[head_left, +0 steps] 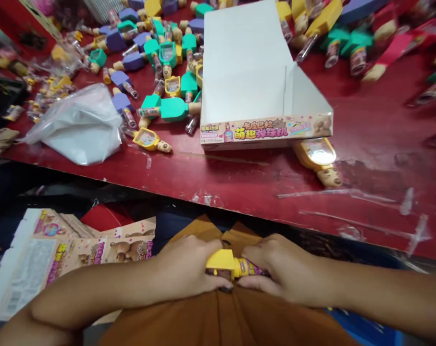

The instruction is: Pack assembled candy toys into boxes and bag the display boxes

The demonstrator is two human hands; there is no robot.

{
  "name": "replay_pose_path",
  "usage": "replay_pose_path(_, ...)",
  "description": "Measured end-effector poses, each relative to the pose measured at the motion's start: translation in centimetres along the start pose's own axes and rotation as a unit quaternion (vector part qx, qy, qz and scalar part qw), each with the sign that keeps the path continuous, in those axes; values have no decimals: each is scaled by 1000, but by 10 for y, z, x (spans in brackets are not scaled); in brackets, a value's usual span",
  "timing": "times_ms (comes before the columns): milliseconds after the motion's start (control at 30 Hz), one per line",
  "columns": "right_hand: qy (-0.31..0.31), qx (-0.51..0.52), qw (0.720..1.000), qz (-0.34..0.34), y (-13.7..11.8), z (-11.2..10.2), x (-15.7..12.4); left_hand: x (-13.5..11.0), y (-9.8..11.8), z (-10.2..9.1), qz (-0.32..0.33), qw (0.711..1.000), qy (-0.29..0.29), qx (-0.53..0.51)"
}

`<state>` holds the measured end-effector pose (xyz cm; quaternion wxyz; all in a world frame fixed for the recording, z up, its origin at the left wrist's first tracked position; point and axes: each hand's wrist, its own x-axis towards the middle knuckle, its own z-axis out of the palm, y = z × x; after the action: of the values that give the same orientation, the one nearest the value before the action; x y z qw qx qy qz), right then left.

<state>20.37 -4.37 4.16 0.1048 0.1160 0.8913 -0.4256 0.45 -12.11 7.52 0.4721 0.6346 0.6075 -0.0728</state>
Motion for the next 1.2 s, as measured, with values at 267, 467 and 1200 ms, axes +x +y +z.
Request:
replay_pose_path(267, 41, -129, 991, 22, -6, -8, 8, 3, -4, -8, -25, 999, 23, -9)
replay_pose_path(467, -3, 20, 997, 73, 1, -6, 10, 12, -5, -5, -24, 1000, 7, 13)
replay_pose_path(1200, -39, 501, 865, -9, 13, -44, 7, 25, 6, -47, 446, 686, 402, 411)
